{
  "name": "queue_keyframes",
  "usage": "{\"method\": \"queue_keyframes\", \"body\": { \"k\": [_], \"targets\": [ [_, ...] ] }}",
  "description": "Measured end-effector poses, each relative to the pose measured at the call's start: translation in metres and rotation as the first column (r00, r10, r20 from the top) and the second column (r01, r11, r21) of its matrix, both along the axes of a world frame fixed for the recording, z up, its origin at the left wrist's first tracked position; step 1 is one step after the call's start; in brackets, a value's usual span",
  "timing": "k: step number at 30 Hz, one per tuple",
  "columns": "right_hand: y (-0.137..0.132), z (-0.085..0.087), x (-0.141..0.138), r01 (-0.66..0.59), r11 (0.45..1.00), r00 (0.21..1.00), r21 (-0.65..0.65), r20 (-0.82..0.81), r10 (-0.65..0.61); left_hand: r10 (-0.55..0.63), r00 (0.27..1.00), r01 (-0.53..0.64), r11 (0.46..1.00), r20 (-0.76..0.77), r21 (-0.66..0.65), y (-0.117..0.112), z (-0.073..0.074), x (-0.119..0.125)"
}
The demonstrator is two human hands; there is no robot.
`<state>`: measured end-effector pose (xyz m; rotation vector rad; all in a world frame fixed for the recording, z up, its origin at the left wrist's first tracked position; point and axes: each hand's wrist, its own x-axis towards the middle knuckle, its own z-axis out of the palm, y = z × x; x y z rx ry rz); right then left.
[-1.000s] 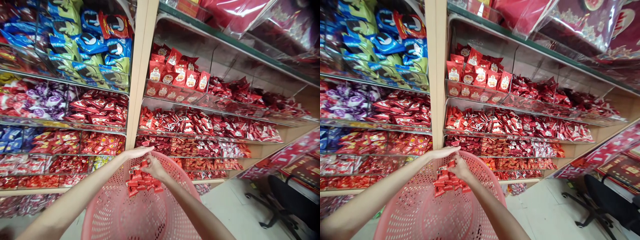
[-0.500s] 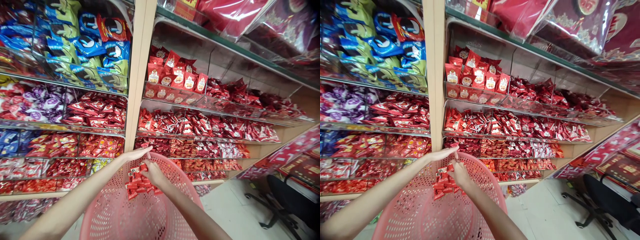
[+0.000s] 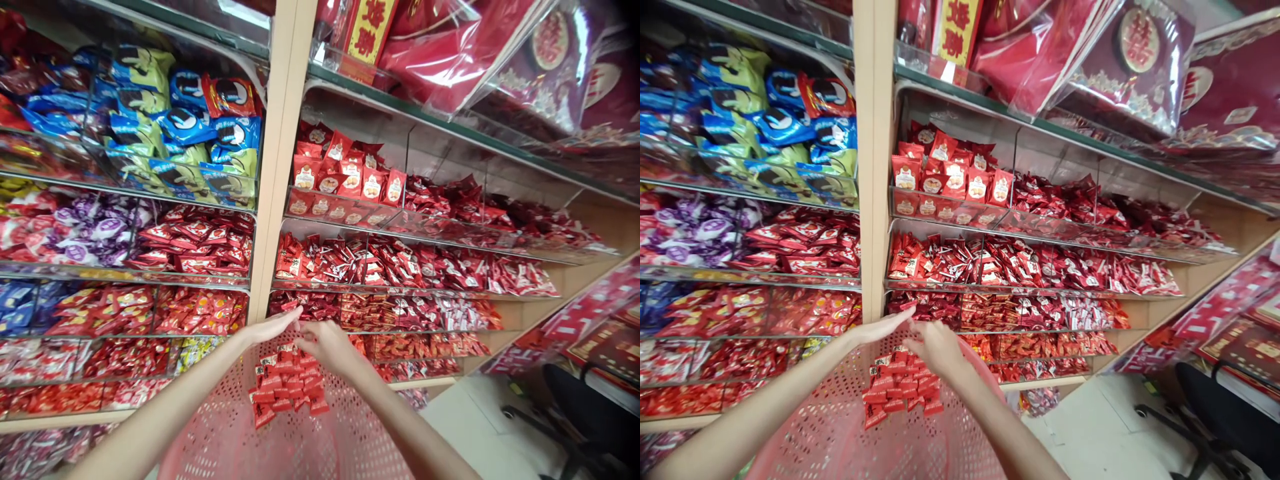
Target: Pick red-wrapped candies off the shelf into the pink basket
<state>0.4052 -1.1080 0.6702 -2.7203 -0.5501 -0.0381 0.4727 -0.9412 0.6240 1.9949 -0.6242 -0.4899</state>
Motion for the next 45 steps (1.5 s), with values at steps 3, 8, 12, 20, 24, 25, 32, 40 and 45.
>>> {"method": "queue_keyframes", "body": {
  "k": [3,8,12,20,24,25,32,40,45],
  "targets": [
    [-0.007,0.049,0.028,-0.11,0.985,0.982,0.133,0.165,0.088,0.019,1.0,-0.019,1.0,0.004,-0.005,0.0,-0.003,-0.002],
    [0.015,0.094,0.112,-0.139,0.962,0.93,0.236,0.365,0.045,0.068,0.998,-0.067,0.998,-0.004,0.012,0.003,-0.009,-0.01],
    [0.045,0.09,0.171,-0.112,0.963,0.945,0.245,0.325,0.027,0.086,0.996,-0.085,0.996,-0.02,0.036,0.01,-0.008,-0.016],
    [0.073,0.073,0.227,-0.03,0.964,0.981,0.265,0.191,-0.022,0.072,0.996,-0.07,0.997,-0.047,0.038,0.017,-0.001,-0.017],
    [0.071,0.072,0.238,-0.012,0.965,0.993,0.263,0.119,-0.02,0.076,0.995,-0.075,0.997,-0.06,0.013,0.017,-0.003,-0.018],
    [0.07,0.073,0.239,-0.009,0.965,0.995,0.263,0.102,-0.019,0.076,0.995,-0.075,0.997,-0.063,0.01,0.017,-0.004,-0.018],
    [0.069,0.083,0.227,-0.019,0.957,1.0,0.291,0.005,0.018,0.08,0.995,-0.079,0.997,-0.064,0.02,0.016,-0.003,-0.019],
    [0.062,0.09,0.207,-0.1,0.941,0.989,0.323,-0.07,0.13,0.089,0.994,-0.086,0.995,-0.066,0.045,0.016,0.003,-0.021],
    [0.062,0.092,0.204,-0.139,0.931,0.977,0.339,-0.105,0.184,0.082,0.994,-0.08,0.996,-0.075,0.041,0.016,0.006,-0.021]
  ]
}}
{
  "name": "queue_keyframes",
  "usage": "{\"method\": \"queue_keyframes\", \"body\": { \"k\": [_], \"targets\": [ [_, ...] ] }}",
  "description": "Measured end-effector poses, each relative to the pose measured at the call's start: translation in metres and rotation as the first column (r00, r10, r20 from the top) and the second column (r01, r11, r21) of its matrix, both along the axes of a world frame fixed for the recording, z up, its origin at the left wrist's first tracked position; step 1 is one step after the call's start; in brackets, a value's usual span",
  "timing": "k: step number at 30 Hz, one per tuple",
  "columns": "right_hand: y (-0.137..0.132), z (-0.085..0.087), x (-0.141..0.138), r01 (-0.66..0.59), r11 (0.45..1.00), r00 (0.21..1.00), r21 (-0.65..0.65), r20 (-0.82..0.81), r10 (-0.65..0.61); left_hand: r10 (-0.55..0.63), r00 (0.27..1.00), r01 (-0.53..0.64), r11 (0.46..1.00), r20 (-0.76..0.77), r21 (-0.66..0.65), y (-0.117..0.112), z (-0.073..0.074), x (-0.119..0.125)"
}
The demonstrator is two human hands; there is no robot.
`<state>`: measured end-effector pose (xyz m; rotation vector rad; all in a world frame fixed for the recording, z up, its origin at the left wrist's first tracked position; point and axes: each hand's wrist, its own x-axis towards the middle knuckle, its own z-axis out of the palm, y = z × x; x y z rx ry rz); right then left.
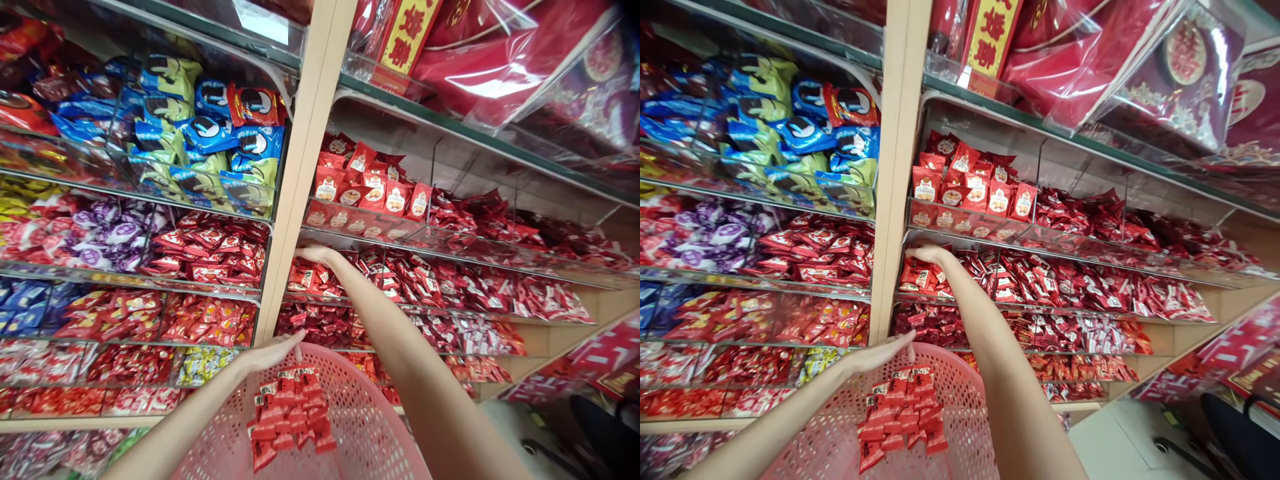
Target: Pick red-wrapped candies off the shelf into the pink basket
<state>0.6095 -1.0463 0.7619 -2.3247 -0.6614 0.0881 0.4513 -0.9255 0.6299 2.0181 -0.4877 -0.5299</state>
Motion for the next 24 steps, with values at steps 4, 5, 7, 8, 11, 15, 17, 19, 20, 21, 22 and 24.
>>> {"method": "queue_keyframes", "body": {
  "k": [4,5,7,8,11,15,17,19,20,21,22,24],
  "targets": [
    [-0.004,0.003,-0.007,0.025,0.999,1.0,0.034,0.013,-0.026,0.003,1.0,-0.003,1.0,-0.005,-0.005,0.0,-0.004,0.001],
    [-0.005,0.004,-0.009,0.033,0.998,0.999,0.045,0.02,-0.034,0.004,1.0,-0.004,1.0,-0.006,-0.006,0.0,-0.005,0.001],
    [-0.01,0.005,-0.015,0.043,0.997,0.998,0.07,0.033,-0.045,0.006,1.0,-0.006,1.0,-0.008,-0.009,-0.001,-0.006,0.002],
    [-0.012,0.006,-0.017,0.046,0.995,0.998,0.085,0.041,-0.05,0.006,1.0,-0.006,1.0,-0.007,-0.01,-0.001,-0.005,0.002],
    [-0.018,0.005,-0.021,0.066,0.987,0.994,0.148,0.073,-0.078,-0.002,1.0,0.002,1.0,0.002,-0.014,-0.002,-0.003,0.001],
    [-0.022,0.001,-0.023,0.114,0.948,0.983,0.298,0.103,-0.15,-0.009,1.0,0.009,1.0,0.008,-0.015,-0.003,-0.002,0.001],
    [-0.023,0.0,-0.025,0.137,0.907,0.976,0.399,0.099,-0.192,-0.013,1.0,0.013,1.0,0.007,-0.023,-0.003,-0.004,0.002],
    [-0.024,-0.002,-0.03,0.163,0.853,0.97,0.496,0.079,-0.232,-0.015,1.0,0.015,0.999,0.004,-0.033,-0.003,-0.007,0.003],
    [-0.025,-0.003,-0.034,0.177,0.824,0.967,0.538,0.063,-0.249,-0.015,1.0,0.015,0.999,0.002,-0.037,-0.003,-0.008,0.003],
    [-0.026,-0.004,-0.039,0.189,0.797,0.964,0.573,0.044,-0.261,-0.015,1.0,0.015,0.999,0.0,-0.041,-0.004,-0.009,0.004],
    [-0.028,-0.006,-0.046,0.2,0.776,0.963,0.598,0.026,-0.268,-0.014,1.0,0.014,0.999,-0.001,-0.044,-0.004,-0.009,0.004],
    [-0.031,-0.012,-0.064,0.199,0.727,0.969,0.658,-0.024,-0.244,-0.016,1.0,0.016,0.999,-0.002,-0.052,-0.004,-0.009,0.004]
  ]
}}
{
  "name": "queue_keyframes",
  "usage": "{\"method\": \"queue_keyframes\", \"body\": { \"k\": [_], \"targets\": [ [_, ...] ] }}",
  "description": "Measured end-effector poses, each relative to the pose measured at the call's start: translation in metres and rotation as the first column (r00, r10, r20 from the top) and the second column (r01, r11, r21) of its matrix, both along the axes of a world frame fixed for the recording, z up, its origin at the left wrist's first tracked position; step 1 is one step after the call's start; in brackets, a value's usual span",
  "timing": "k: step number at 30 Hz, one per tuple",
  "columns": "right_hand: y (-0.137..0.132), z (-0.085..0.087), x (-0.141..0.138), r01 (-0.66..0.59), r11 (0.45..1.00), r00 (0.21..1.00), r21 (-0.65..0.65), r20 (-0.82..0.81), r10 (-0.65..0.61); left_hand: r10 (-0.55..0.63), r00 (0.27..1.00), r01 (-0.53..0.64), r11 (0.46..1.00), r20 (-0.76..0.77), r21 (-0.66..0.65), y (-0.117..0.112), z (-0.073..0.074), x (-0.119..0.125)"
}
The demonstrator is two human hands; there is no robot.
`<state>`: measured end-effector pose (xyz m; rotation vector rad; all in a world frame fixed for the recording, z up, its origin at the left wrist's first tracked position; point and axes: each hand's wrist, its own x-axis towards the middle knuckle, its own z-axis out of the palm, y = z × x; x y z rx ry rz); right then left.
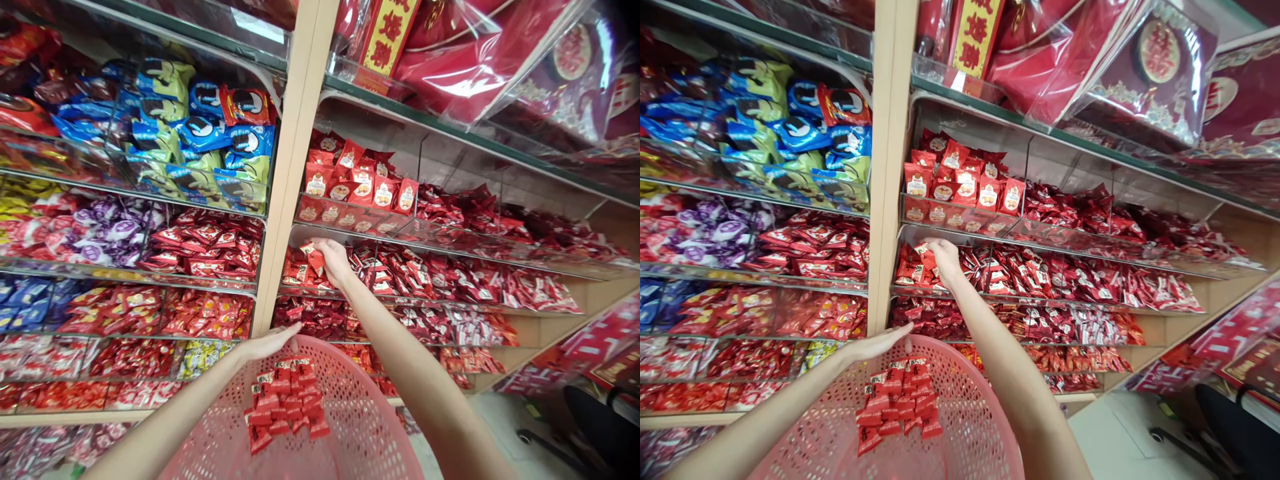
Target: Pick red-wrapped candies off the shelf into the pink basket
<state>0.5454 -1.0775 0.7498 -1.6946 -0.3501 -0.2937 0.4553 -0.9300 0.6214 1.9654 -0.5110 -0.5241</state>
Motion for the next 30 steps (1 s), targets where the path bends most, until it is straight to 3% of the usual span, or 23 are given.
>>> {"method": "queue_keyframes", "body": {
  "k": [5,9,12,17,20,24,30],
  "targets": [
    [-0.014,-0.031,-0.065,-0.225,0.931,0.958,0.287,-0.107,0.265,-0.013,1.0,0.012,1.0,-0.01,-0.028,-0.001,-0.003,0.002],
    [-0.029,-0.063,-0.115,-0.281,0.916,0.919,0.287,-0.193,0.343,-0.027,0.999,0.026,0.998,-0.017,-0.061,-0.002,-0.011,0.007],
    [-0.037,-0.087,-0.137,-0.28,0.925,0.91,0.258,-0.235,0.341,-0.047,0.999,0.046,0.996,-0.005,-0.082,-0.001,-0.012,0.007],
    [-0.042,-0.127,-0.146,-0.209,0.948,0.898,0.241,-0.337,0.284,-0.073,0.995,0.078,0.994,0.062,-0.076,-0.001,-0.007,0.003],
    [-0.039,-0.141,-0.148,-0.212,0.945,0.888,0.248,-0.354,0.292,-0.132,0.985,0.139,0.989,0.11,-0.059,-0.001,-0.008,0.002],
    [-0.033,-0.149,-0.149,-0.222,0.929,0.886,0.298,-0.336,0.32,-0.21,0.969,0.219,0.974,0.13,-0.063,0.003,-0.012,0.003],
    [-0.03,-0.152,-0.151,-0.156,0.945,0.896,0.286,-0.361,0.258,-0.204,0.972,0.217,0.97,0.118,-0.11,0.006,-0.014,0.001]
  ]
}}
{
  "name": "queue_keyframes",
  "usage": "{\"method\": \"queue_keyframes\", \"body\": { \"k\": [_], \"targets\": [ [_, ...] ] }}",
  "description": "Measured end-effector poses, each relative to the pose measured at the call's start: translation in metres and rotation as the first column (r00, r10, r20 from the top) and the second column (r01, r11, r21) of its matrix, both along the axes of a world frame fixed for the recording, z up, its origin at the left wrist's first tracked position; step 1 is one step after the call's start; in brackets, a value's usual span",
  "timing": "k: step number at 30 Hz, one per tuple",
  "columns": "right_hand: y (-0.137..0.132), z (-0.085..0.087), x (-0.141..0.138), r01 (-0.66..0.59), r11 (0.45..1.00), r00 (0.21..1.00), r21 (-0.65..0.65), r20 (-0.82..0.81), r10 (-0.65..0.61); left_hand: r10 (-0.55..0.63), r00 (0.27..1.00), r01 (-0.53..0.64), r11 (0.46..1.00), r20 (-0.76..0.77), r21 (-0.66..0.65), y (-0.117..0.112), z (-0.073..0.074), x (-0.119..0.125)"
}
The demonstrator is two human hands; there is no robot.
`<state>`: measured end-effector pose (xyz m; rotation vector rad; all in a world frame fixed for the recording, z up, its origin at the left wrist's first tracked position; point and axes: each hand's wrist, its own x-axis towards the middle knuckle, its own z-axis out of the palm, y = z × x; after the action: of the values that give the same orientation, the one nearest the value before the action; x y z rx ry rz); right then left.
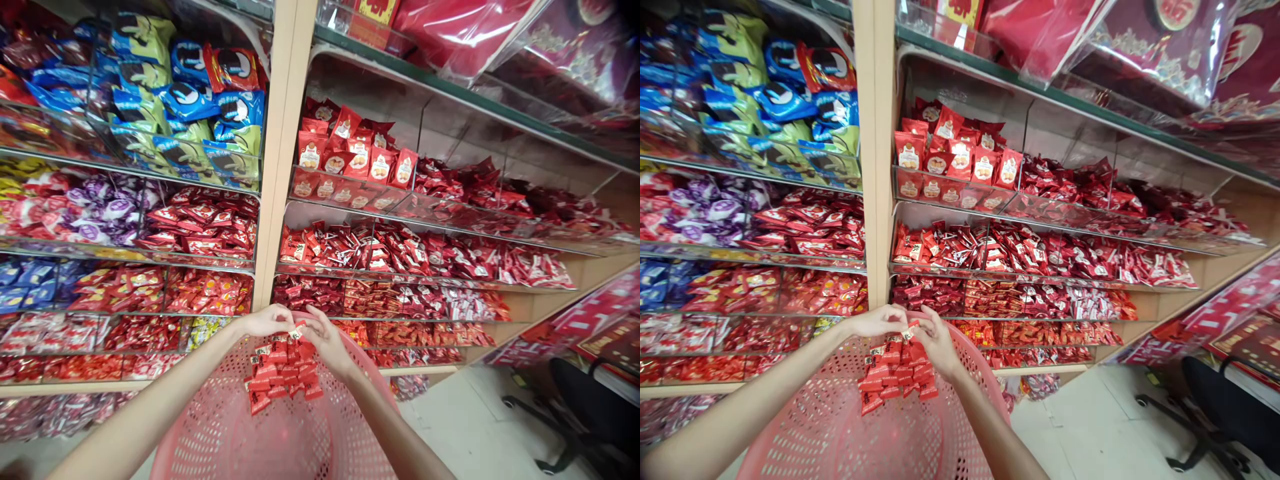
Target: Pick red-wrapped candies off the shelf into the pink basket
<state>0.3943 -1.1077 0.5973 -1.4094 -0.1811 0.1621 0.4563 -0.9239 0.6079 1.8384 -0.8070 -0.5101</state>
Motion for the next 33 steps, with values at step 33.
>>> {"method": "queue_keyframes", "body": {
  "k": [33],
  "targets": [
    [-0.031,-0.014,-0.013,-0.082,0.989,0.972,-0.124,-0.228,0.052,0.109,0.992,-0.109,0.994,-0.064,0.01,-0.009,0.005,-0.003]
  ]
}}
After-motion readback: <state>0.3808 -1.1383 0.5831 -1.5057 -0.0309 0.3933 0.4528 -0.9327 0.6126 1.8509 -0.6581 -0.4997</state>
